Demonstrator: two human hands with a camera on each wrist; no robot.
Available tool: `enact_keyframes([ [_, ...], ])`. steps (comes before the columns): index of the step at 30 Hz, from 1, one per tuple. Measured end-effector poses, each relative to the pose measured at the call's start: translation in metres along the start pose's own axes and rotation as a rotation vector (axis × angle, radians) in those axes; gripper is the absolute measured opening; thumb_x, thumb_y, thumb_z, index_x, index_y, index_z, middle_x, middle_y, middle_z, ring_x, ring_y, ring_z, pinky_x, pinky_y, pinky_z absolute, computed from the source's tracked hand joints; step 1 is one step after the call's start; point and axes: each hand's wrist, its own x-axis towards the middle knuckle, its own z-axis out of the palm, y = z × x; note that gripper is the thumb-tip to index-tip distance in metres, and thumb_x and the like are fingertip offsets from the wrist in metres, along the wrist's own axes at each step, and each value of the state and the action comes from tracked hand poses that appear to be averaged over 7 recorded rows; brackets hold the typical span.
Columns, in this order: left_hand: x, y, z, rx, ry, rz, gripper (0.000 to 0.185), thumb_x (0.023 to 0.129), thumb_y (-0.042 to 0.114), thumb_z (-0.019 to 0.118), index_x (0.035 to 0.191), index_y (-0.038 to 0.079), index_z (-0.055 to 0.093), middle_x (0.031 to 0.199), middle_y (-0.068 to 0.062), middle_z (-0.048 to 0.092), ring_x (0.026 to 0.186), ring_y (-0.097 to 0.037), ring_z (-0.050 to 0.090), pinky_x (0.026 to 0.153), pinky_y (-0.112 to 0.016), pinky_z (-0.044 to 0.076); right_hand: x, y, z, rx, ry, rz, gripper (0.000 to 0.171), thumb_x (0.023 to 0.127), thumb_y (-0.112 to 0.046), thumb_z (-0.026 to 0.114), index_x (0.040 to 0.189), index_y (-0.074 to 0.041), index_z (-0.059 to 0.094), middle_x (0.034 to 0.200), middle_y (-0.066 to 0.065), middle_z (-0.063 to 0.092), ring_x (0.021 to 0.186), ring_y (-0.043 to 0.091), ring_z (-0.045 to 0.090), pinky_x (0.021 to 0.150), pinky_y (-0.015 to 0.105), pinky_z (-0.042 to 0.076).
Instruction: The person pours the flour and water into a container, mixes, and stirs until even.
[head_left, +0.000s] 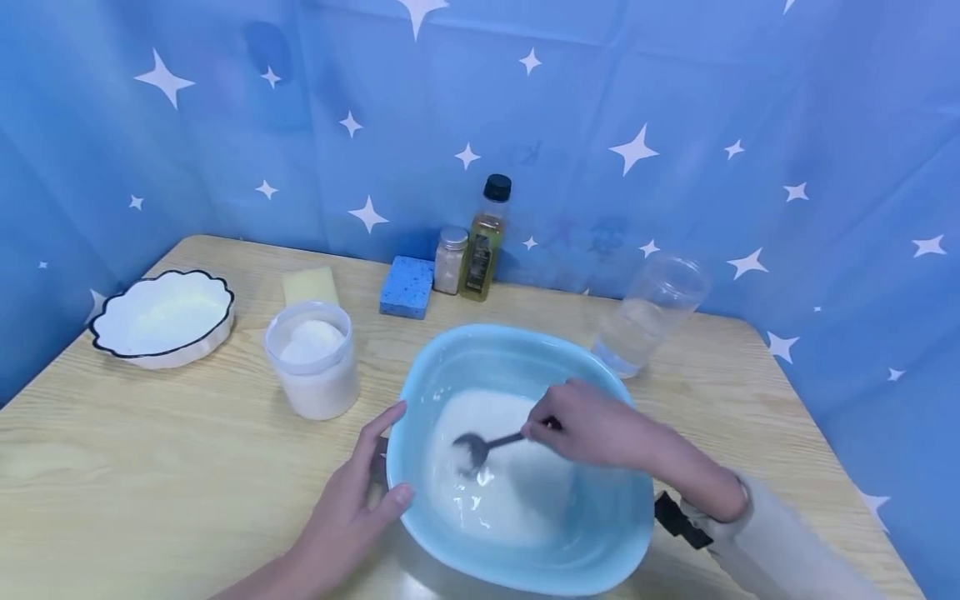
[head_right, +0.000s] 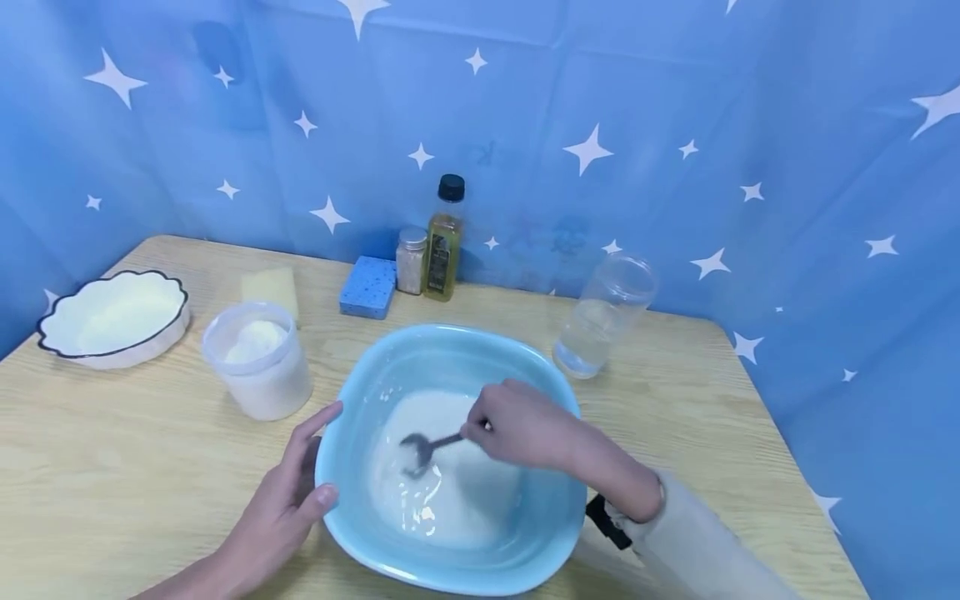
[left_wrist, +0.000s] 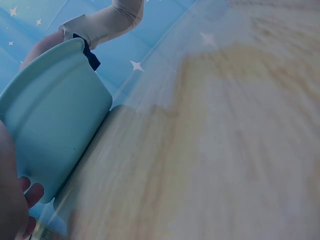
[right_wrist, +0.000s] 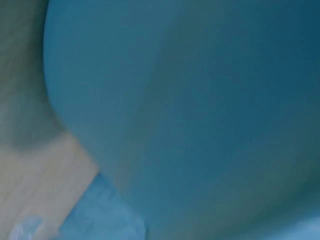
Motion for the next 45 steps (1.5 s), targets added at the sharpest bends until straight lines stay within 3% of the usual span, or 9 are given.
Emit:
enact_keyframes([
  [6,0.0,0.002,0.001,-0.002,0.013,-0.019,0.064,0.092,0.036,0.055,0.147,0.026,0.022,0.099,0.004,0.055,0.083,-0.008,0.058,0.076,-0.032,0.051,-0.012,0.02,-0.018,-0.105,0.054,0.088,0.036,0.092,-0.012,0.055,0.056,-0.016,0.057,0.048,-0.011,0.029,0.042,0.004,0.024,0.044,0.02,0.027],
  [14,0.0,0.001,0.001,0.019,0.018,-0.009,0.064,0.092,0.035,0.054,0.147,0.024,0.022,0.099,0.006,0.056,0.084,-0.007,0.057,0.077,-0.032,0.05,-0.031,0.028,-0.036,-0.029,-0.026,0.05,0.025,0.092,-0.013,0.056,0.069,-0.016,0.067,0.05,-0.012,0.03,0.043,0.002,0.023,0.042,0.019,0.025],
  [19,-0.002,-0.001,0.0,0.017,0.018,-0.013,0.063,0.093,0.033,0.054,0.147,0.024,0.022,0.1,0.005,0.056,0.085,-0.008,0.058,0.077,-0.032,0.05,-0.021,0.028,-0.031,-0.009,0.033,0.058,0.022,0.093,-0.015,0.055,0.078,-0.015,0.069,0.052,-0.01,0.033,0.043,0.003,0.025,0.042,0.02,0.026],
  [24,-0.002,-0.002,0.001,-0.013,0.009,-0.023,0.064,0.093,0.032,0.054,0.147,0.025,0.021,0.102,0.004,0.056,0.086,-0.009,0.058,0.078,-0.033,0.051,-0.004,0.028,-0.018,-0.07,0.086,0.049,0.026,0.092,-0.013,0.056,0.067,-0.018,0.063,0.052,-0.011,0.032,0.044,0.003,0.024,0.044,0.02,0.026],
  [29,-0.001,-0.003,0.002,-0.028,-0.001,-0.015,0.066,0.092,0.029,0.055,0.147,0.023,0.02,0.102,0.002,0.056,0.087,-0.011,0.059,0.079,-0.033,0.051,-0.01,0.031,-0.022,-0.117,0.059,0.063,0.033,0.091,-0.011,0.056,0.058,-0.017,0.057,0.049,-0.011,0.03,0.043,0.003,0.024,0.044,0.019,0.027],
  [35,0.0,-0.001,0.001,0.004,-0.003,-0.004,0.065,0.093,0.032,0.054,0.147,0.023,0.02,0.105,0.003,0.056,0.089,-0.01,0.059,0.082,-0.034,0.05,-0.032,0.033,-0.04,-0.041,-0.121,-0.014,0.033,0.09,-0.011,0.057,0.058,-0.019,0.056,0.051,-0.014,0.027,0.046,0.001,0.022,0.046,0.017,0.029],
  [39,0.001,-0.001,0.0,0.009,-0.008,0.003,0.065,0.093,0.032,0.054,0.147,0.023,0.02,0.106,0.002,0.056,0.09,-0.011,0.059,0.083,-0.034,0.05,-0.032,0.029,-0.034,0.068,-0.228,-0.12,0.029,0.092,-0.014,0.057,0.063,-0.017,0.061,0.053,-0.015,0.028,0.046,0.0,0.022,0.045,0.015,0.027],
  [42,0.001,-0.001,0.0,0.008,-0.022,0.009,0.066,0.093,0.029,0.054,0.148,0.021,0.018,0.107,0.0,0.056,0.091,-0.012,0.059,0.084,-0.034,0.049,-0.021,0.021,-0.017,0.099,-0.222,-0.206,0.029,0.092,-0.015,0.057,0.063,-0.016,0.059,0.053,-0.017,0.028,0.046,-0.002,0.022,0.045,0.013,0.025],
  [45,0.002,-0.003,0.0,0.01,-0.026,0.01,0.066,0.093,0.028,0.053,0.148,0.021,0.018,0.107,-0.001,0.057,0.092,-0.012,0.059,0.084,-0.034,0.049,-0.007,0.011,-0.001,0.077,-0.157,-0.213,0.027,0.093,-0.017,0.056,0.066,-0.017,0.062,0.052,-0.017,0.029,0.046,-0.003,0.023,0.045,0.013,0.025],
])
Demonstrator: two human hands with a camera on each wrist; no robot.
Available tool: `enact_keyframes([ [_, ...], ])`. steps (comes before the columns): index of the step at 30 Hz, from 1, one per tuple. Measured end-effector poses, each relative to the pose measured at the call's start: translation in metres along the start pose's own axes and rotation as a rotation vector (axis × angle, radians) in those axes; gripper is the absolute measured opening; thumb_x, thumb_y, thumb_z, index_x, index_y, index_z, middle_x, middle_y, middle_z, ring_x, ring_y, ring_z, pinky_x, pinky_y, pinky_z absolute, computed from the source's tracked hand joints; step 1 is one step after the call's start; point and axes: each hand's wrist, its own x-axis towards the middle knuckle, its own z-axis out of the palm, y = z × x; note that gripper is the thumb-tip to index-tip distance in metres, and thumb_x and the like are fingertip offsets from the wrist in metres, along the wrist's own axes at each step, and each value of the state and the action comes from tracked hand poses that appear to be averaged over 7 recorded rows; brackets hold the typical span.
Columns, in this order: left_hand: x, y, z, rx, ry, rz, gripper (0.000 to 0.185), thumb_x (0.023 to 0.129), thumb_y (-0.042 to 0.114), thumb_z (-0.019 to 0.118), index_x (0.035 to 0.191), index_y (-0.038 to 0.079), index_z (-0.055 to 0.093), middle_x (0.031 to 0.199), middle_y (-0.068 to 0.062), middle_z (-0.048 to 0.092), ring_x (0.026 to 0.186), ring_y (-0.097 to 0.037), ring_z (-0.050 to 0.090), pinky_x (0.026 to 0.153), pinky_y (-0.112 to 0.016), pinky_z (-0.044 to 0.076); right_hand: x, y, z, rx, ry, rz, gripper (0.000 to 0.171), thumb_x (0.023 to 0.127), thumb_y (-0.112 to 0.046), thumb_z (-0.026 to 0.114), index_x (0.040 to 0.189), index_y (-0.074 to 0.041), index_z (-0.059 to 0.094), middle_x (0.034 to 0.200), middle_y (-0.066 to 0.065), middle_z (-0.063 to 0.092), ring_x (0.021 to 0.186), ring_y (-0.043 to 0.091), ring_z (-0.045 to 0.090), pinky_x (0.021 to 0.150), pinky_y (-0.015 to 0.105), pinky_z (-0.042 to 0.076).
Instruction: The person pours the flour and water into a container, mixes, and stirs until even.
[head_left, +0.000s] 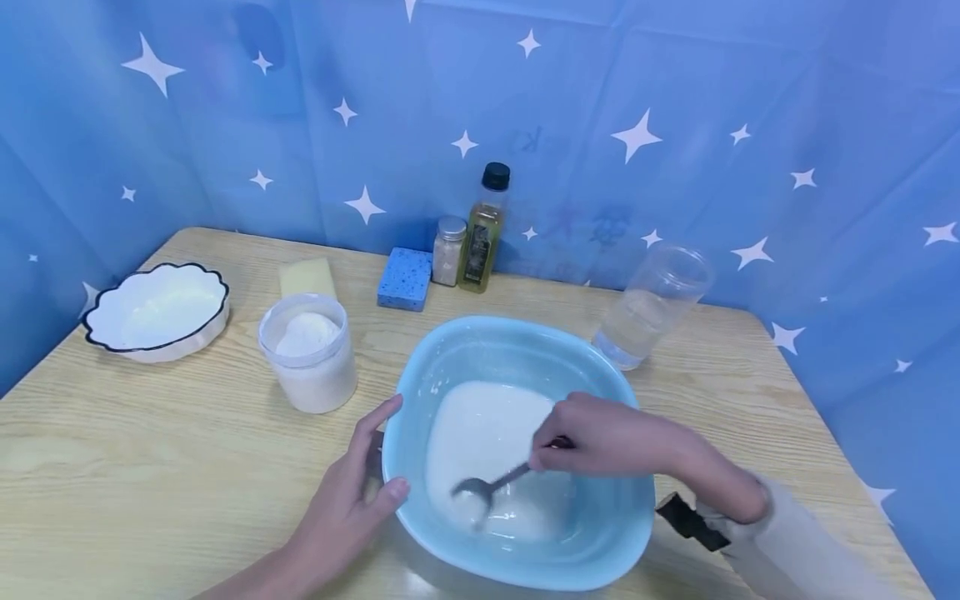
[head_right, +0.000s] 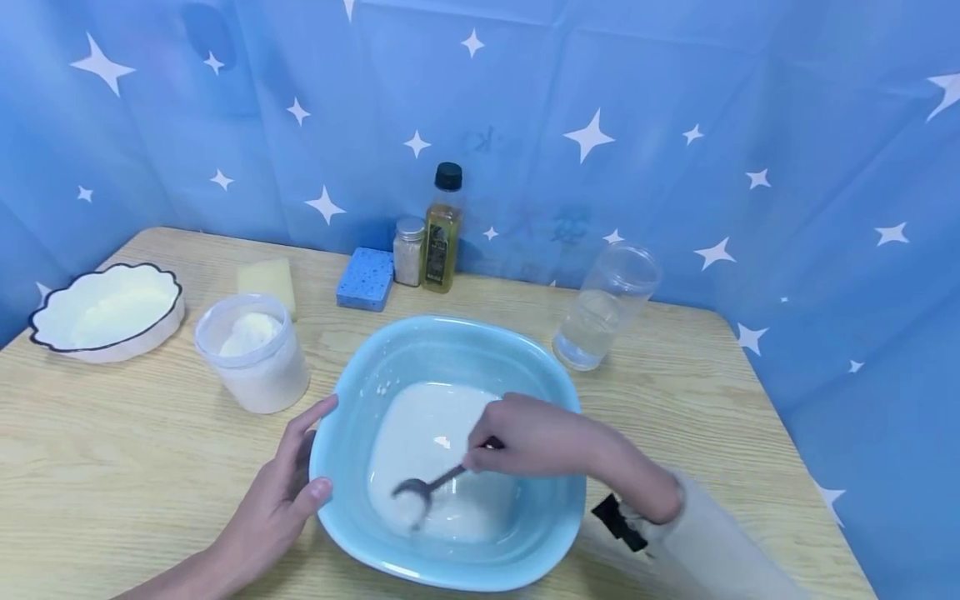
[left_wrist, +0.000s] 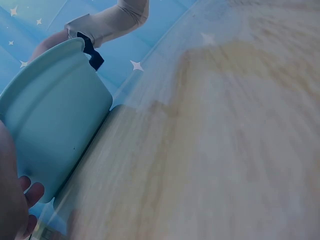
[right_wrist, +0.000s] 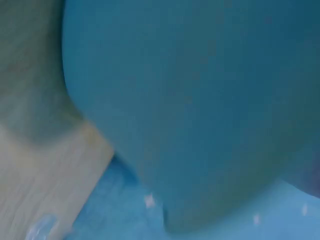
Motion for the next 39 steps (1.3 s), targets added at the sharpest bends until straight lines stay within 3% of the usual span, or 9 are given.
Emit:
enact_keyframes([
  [5,0.002,0.0,0.001,-0.003,0.003,0.001,0.065,0.093,0.028,0.053,0.148,0.021,0.019,0.105,0.0,0.057,0.091,-0.011,0.059,0.083,-0.035,0.05,0.02,-0.004,0.006,-0.1,0.161,0.093,0.022,0.092,-0.016,0.057,0.074,-0.015,0.07,0.05,-0.014,0.036,0.043,0.0,0.026,0.043,0.016,0.027],
  [9,0.003,0.001,0.001,-0.001,0.0,0.004,0.066,0.092,0.026,0.054,0.148,0.021,0.019,0.104,0.001,0.057,0.09,-0.011,0.059,0.083,-0.034,0.049,0.021,0.003,-0.001,-0.19,0.262,0.163,0.021,0.092,-0.015,0.057,0.076,-0.014,0.071,0.052,-0.013,0.044,0.042,0.002,0.03,0.043,0.02,0.031],
  [14,0.004,0.003,0.001,0.0,0.002,-0.006,0.066,0.092,0.025,0.055,0.147,0.023,0.019,0.104,0.003,0.057,0.09,-0.009,0.059,0.084,-0.033,0.049,0.006,0.012,-0.015,-0.238,0.302,0.243,0.032,0.091,-0.011,0.055,0.06,-0.018,0.059,0.049,-0.012,0.034,0.043,0.003,0.025,0.045,0.021,0.029],
  [17,0.002,0.004,0.0,0.008,0.012,-0.018,0.066,0.091,0.025,0.055,0.147,0.024,0.021,0.103,0.004,0.056,0.089,-0.008,0.058,0.083,-0.033,0.049,-0.01,0.01,-0.022,-0.258,0.285,0.273,0.038,0.088,-0.005,0.055,0.053,-0.019,0.048,0.049,-0.011,0.027,0.044,0.003,0.022,0.045,0.02,0.027],
  [21,-0.001,0.006,-0.001,0.029,0.025,-0.03,0.065,0.089,0.023,0.055,0.146,0.025,0.023,0.1,0.006,0.057,0.085,-0.007,0.057,0.08,-0.032,0.05,-0.03,0.008,-0.029,-0.222,0.186,0.294,0.04,0.084,-0.002,0.054,0.051,-0.02,0.041,0.051,-0.011,0.02,0.047,0.003,0.018,0.045,0.018,0.025],
  [26,0.0,0.006,-0.002,0.035,0.035,-0.025,0.064,0.09,0.024,0.055,0.147,0.024,0.023,0.099,0.007,0.058,0.086,-0.007,0.057,0.081,-0.033,0.049,-0.043,0.009,-0.032,-0.084,0.023,0.164,0.038,0.086,-0.002,0.054,0.053,-0.018,0.045,0.053,-0.014,0.021,0.048,0.0,0.019,0.046,0.015,0.025],
  [31,0.0,0.005,-0.002,0.026,0.037,-0.025,0.064,0.091,0.025,0.054,0.147,0.025,0.023,0.1,0.008,0.057,0.086,-0.008,0.057,0.081,-0.033,0.049,-0.034,0.007,-0.022,0.068,-0.106,0.01,0.031,0.091,-0.01,0.055,0.061,-0.015,0.057,0.054,-0.016,0.026,0.048,-0.002,0.022,0.045,0.013,0.026],
  [34,0.001,0.005,-0.001,0.021,0.033,-0.037,0.064,0.091,0.026,0.054,0.146,0.026,0.023,0.101,0.009,0.056,0.087,-0.008,0.057,0.081,-0.032,0.049,-0.022,0.006,-0.012,0.099,-0.077,-0.019,0.025,0.093,-0.014,0.056,0.069,-0.018,0.064,0.054,-0.017,0.031,0.047,-0.003,0.025,0.045,0.012,0.027],
  [39,0.0,0.004,0.0,0.019,0.035,-0.037,0.064,0.091,0.029,0.054,0.147,0.026,0.023,0.099,0.01,0.056,0.084,-0.007,0.057,0.078,-0.032,0.05,-0.001,0.004,0.002,0.022,0.112,0.086,0.01,0.091,-0.018,0.06,0.089,-0.014,0.069,0.055,-0.015,0.043,0.047,-0.001,0.033,0.045,0.016,0.031],
])
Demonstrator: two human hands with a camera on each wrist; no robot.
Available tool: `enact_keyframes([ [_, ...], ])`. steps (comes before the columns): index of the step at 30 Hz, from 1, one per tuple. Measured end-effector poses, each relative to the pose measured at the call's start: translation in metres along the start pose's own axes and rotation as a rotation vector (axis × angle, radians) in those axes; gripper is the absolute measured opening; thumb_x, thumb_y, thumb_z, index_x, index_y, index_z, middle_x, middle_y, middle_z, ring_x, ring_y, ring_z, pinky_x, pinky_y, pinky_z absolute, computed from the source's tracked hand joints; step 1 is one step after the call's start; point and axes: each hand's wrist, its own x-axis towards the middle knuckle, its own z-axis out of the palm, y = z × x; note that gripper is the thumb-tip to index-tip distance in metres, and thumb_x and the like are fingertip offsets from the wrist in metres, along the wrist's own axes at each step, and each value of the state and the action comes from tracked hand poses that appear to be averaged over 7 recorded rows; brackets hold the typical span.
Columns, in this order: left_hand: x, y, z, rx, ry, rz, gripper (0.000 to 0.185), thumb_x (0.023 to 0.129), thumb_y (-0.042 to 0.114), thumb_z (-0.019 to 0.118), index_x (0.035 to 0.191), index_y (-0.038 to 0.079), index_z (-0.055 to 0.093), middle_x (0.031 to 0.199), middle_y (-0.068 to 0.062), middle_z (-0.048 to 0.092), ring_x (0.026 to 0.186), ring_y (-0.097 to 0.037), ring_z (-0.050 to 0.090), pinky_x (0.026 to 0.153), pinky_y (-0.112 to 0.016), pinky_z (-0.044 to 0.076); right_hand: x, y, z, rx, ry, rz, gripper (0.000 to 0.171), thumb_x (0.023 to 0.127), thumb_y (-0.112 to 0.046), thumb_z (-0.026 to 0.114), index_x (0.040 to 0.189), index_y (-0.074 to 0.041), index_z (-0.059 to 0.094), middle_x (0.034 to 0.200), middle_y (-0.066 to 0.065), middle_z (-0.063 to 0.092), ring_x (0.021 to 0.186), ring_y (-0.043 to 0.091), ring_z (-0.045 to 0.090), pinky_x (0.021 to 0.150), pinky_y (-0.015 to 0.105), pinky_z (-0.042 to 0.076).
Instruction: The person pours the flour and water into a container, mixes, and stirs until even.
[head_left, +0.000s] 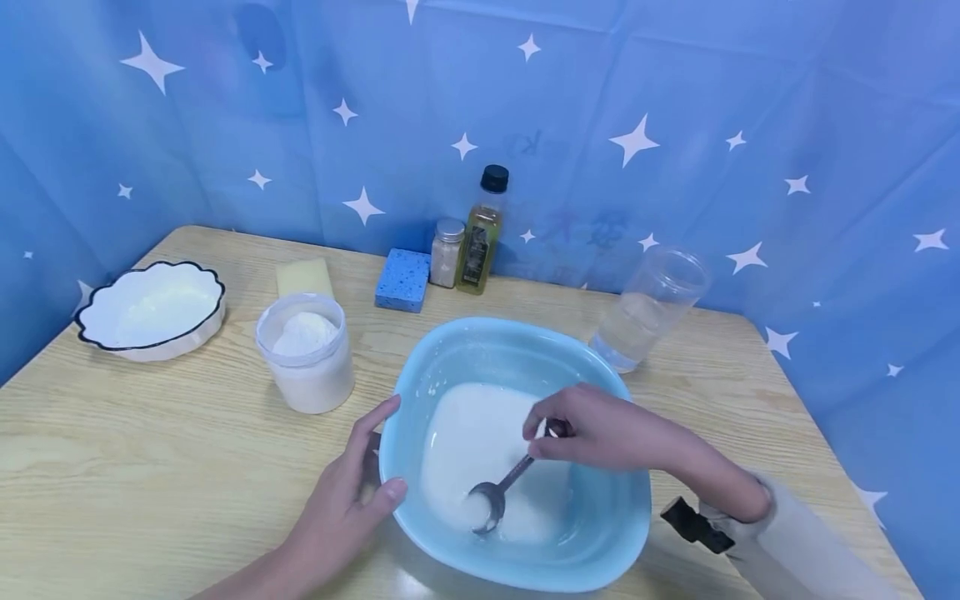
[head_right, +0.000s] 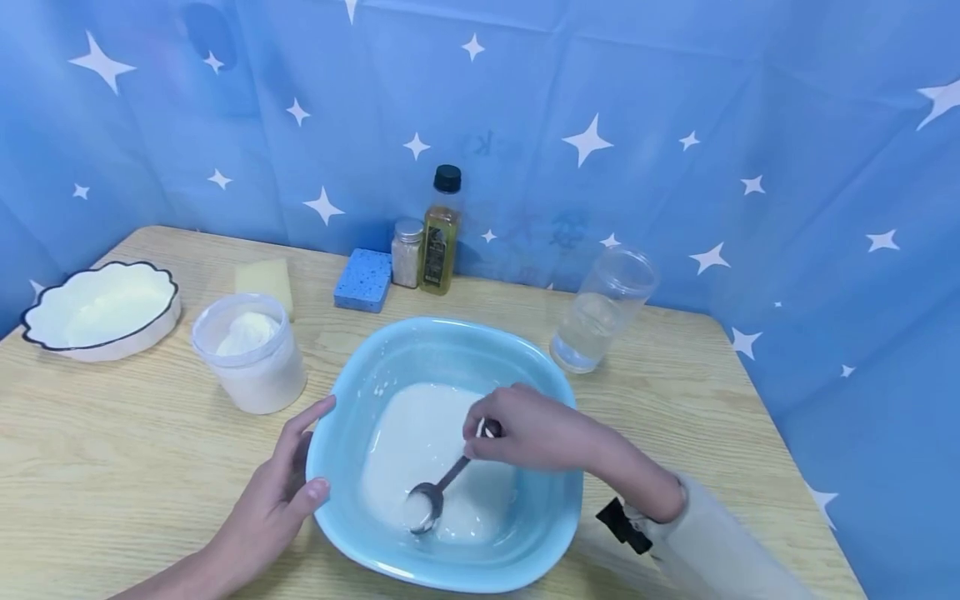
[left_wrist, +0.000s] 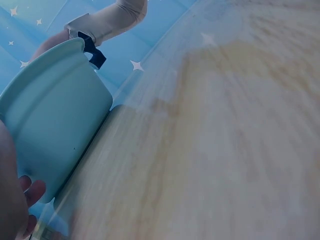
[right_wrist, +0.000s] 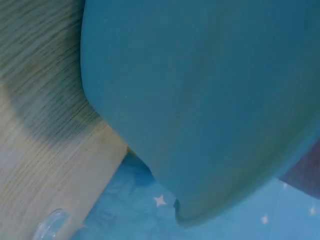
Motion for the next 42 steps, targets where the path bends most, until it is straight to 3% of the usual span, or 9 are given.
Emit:
enact_keyframes([
  [7,-0.002,0.0,0.002,0.011,0.004,0.003,0.065,0.091,0.028,0.055,0.147,0.025,0.022,0.096,0.01,0.056,0.08,-0.006,0.056,0.076,-0.032,0.05,0.008,0.002,0.007,-0.088,0.221,0.053,0.006,0.09,-0.019,0.062,0.084,-0.02,0.064,0.055,-0.013,0.045,0.046,0.002,0.037,0.044,0.02,0.034],
  [11,-0.003,0.0,0.003,0.012,0.005,-0.009,0.065,0.09,0.027,0.055,0.147,0.026,0.022,0.096,0.01,0.055,0.081,-0.006,0.057,0.077,-0.033,0.05,0.009,0.008,0.004,-0.108,0.326,0.072,0.008,0.09,-0.014,0.062,0.087,-0.016,0.069,0.056,-0.012,0.047,0.046,0.004,0.035,0.043,0.022,0.034],
  [16,-0.003,0.0,0.004,0.014,0.007,-0.002,0.065,0.09,0.025,0.055,0.146,0.025,0.023,0.095,0.01,0.056,0.08,-0.006,0.057,0.078,-0.033,0.049,0.004,0.018,-0.001,-0.149,0.38,0.117,0.011,0.089,-0.01,0.062,0.089,-0.013,0.072,0.061,-0.011,0.053,0.046,0.004,0.036,0.044,0.022,0.035],
  [21,-0.002,0.0,0.004,0.021,0.007,0.016,0.064,0.09,0.027,0.054,0.147,0.024,0.023,0.096,0.01,0.055,0.08,-0.006,0.056,0.077,-0.032,0.049,-0.013,0.023,-0.011,-0.169,0.357,0.204,0.01,0.088,-0.011,0.064,0.088,-0.013,0.074,0.066,-0.007,0.06,0.047,0.006,0.038,0.044,0.023,0.036],
  [26,0.0,-0.001,0.003,0.01,-0.003,0.018,0.064,0.091,0.03,0.053,0.147,0.025,0.022,0.097,0.008,0.055,0.082,-0.007,0.058,0.076,-0.032,0.051,-0.031,0.024,-0.021,-0.11,0.263,0.212,0.01,0.087,-0.013,0.065,0.089,-0.013,0.074,0.069,-0.007,0.063,0.045,0.005,0.031,0.042,0.022,0.031],
  [31,0.001,-0.003,0.002,-0.009,-0.015,0.024,0.064,0.092,0.031,0.053,0.147,0.023,0.021,0.098,0.004,0.055,0.083,-0.008,0.059,0.076,-0.032,0.052,-0.04,0.023,-0.019,0.011,0.152,0.139,0.01,0.088,-0.017,0.064,0.086,-0.017,0.074,0.056,-0.012,0.047,0.046,0.002,0.026,0.041,0.018,0.028],
  [34,0.001,-0.003,0.002,-0.015,-0.023,0.026,0.065,0.092,0.03,0.053,0.147,0.022,0.021,0.099,0.002,0.056,0.084,-0.009,0.059,0.076,-0.032,0.052,-0.037,0.019,-0.013,0.051,0.114,0.075,0.011,0.089,-0.02,0.063,0.086,-0.018,0.073,0.059,-0.012,0.05,0.048,0.001,0.029,0.042,0.017,0.029],
  [42,0.0,-0.001,0.003,-0.057,-0.034,0.023,0.063,0.095,0.035,0.05,0.148,0.022,0.019,0.101,0.0,0.056,0.087,-0.012,0.06,0.078,-0.033,0.052,-0.013,0.003,0.002,0.007,0.176,-0.004,0.01,0.089,-0.016,0.063,0.086,-0.016,0.073,0.064,-0.015,0.057,0.044,-0.001,0.029,0.04,0.017,0.029],
])
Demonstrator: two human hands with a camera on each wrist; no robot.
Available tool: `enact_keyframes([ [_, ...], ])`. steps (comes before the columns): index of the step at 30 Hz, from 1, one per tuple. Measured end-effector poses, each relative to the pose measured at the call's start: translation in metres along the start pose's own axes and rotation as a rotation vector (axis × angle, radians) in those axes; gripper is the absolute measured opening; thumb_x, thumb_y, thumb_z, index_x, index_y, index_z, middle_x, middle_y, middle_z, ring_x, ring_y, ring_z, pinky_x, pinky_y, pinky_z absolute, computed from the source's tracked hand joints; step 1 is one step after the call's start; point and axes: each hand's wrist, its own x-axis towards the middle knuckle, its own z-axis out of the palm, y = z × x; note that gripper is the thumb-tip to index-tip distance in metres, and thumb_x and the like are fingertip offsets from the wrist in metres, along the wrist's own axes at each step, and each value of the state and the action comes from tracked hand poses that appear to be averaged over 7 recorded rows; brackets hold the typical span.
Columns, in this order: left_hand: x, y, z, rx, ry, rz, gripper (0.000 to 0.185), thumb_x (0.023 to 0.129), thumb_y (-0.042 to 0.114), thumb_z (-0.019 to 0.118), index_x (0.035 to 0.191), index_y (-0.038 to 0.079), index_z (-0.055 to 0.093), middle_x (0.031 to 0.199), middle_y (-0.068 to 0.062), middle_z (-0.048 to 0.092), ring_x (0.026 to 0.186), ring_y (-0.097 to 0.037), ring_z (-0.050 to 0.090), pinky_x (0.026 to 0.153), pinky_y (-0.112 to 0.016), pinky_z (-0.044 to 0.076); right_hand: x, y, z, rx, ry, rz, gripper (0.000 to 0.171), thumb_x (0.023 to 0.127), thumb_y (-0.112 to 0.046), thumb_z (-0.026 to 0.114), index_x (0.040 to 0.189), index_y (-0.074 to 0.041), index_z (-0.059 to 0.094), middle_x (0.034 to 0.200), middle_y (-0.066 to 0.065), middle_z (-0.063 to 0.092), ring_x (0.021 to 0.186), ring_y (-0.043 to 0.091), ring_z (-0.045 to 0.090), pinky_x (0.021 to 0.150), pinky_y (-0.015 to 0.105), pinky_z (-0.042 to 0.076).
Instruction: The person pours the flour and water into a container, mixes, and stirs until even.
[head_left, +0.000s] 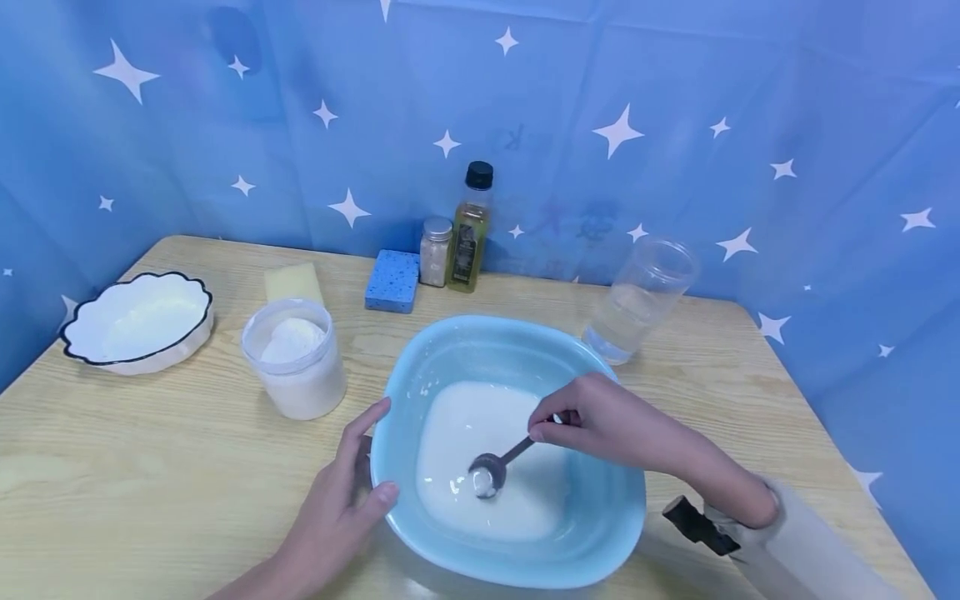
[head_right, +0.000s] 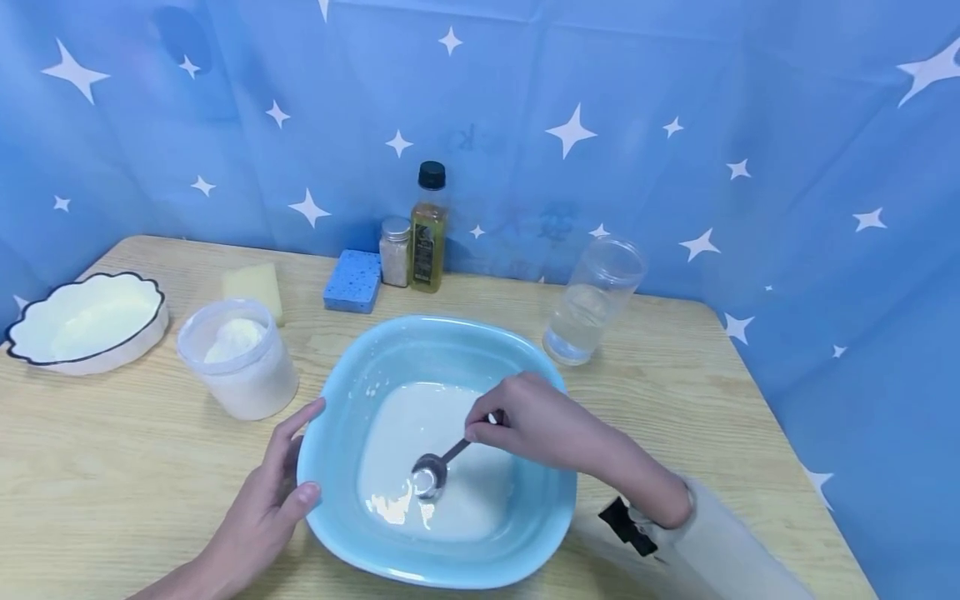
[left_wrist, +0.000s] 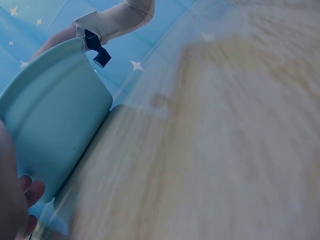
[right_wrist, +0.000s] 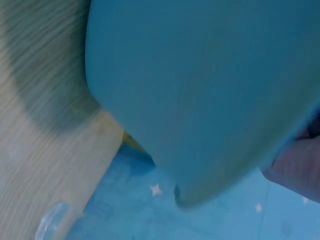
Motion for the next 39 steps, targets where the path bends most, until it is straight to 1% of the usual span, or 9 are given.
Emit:
enact_keyframes([
  [4,-0.001,0.001,0.0,0.002,0.003,0.001,0.063,0.095,0.035,0.05,0.148,0.022,0.019,0.101,0.001,0.057,0.089,-0.013,0.061,0.079,-0.035,0.052,0.011,-0.004,0.007,-0.039,0.053,-0.001,0.01,0.089,-0.016,0.063,0.088,-0.015,0.073,0.067,-0.015,0.06,0.042,0.0,0.029,0.039,0.018,0.028],
  [9,-0.001,0.002,0.001,-0.02,0.015,-0.015,0.063,0.094,0.036,0.052,0.147,0.024,0.02,0.102,0.001,0.058,0.09,-0.014,0.062,0.077,-0.035,0.053,0.02,0.001,0.008,-0.145,0.155,0.04,0.01,0.089,-0.015,0.064,0.09,-0.014,0.074,0.069,-0.013,0.061,0.044,0.001,0.037,0.042,0.02,0.035],
  [14,0.001,0.001,0.003,-0.043,0.009,-0.014,0.063,0.093,0.034,0.053,0.147,0.024,0.021,0.103,-0.003,0.056,0.089,-0.015,0.061,0.075,-0.034,0.054,0.015,0.013,-0.002,-0.242,0.23,0.106,0.01,0.088,-0.012,0.064,0.086,-0.013,0.074,0.066,-0.009,0.06,0.047,0.003,0.041,0.043,0.021,0.037],
  [18,0.002,0.0,0.003,-0.042,0.0,-0.016,0.065,0.092,0.034,0.054,0.147,0.024,0.021,0.106,-0.004,0.055,0.09,-0.015,0.061,0.075,-0.033,0.054,0.0,0.014,-0.018,-0.283,0.197,0.141,0.01,0.087,-0.01,0.065,0.083,-0.013,0.073,0.068,-0.007,0.062,0.047,0.003,0.041,0.043,0.022,0.037],
  [23,-0.001,-0.003,0.001,-0.038,-0.008,-0.011,0.067,0.092,0.035,0.055,0.147,0.021,0.019,0.114,-0.01,0.055,0.096,-0.018,0.06,0.078,-0.033,0.053,-0.017,0.012,-0.031,-0.239,0.056,0.13,0.01,0.085,-0.01,0.066,0.082,-0.015,0.074,0.065,-0.01,0.06,0.047,0.002,0.035,0.043,0.02,0.033],
  [27,-0.001,-0.005,0.0,-0.038,0.006,-0.006,0.068,0.092,0.039,0.055,0.147,0.021,0.02,0.114,-0.011,0.052,0.095,-0.019,0.06,0.077,-0.033,0.053,-0.022,0.008,-0.026,-0.142,-0.041,0.066,0.012,0.087,-0.013,0.065,0.079,-0.018,0.071,0.058,-0.014,0.049,0.048,0.0,0.032,0.043,0.018,0.03],
  [31,0.0,-0.005,0.001,-0.041,0.01,-0.004,0.067,0.092,0.039,0.055,0.147,0.021,0.021,0.115,-0.01,0.05,0.094,-0.02,0.06,0.078,-0.034,0.053,-0.021,-0.001,-0.011,-0.072,-0.049,0.005,0.013,0.09,-0.018,0.062,0.08,-0.021,0.069,0.061,-0.016,0.049,0.048,-0.001,0.031,0.044,0.017,0.031],
  [35,0.0,-0.004,0.003,-0.041,0.009,0.0,0.067,0.092,0.038,0.055,0.147,0.021,0.021,0.116,-0.009,0.049,0.093,-0.02,0.061,0.078,-0.033,0.053,-0.023,-0.011,0.003,-0.127,0.027,-0.083,0.009,0.089,-0.016,0.064,0.084,-0.022,0.069,0.068,-0.02,0.055,0.047,-0.006,0.032,0.044,0.014,0.033],
  [39,-0.004,-0.001,0.002,-0.032,0.024,-0.02,0.068,0.091,0.033,0.058,0.147,0.021,0.021,0.116,-0.008,0.048,0.093,-0.019,0.061,0.076,-0.033,0.053,-0.028,-0.015,0.012,-0.277,0.122,-0.261,0.01,0.084,-0.012,0.068,0.082,-0.022,0.066,0.07,-0.02,0.056,0.053,-0.01,0.04,0.049,0.008,0.036],
])
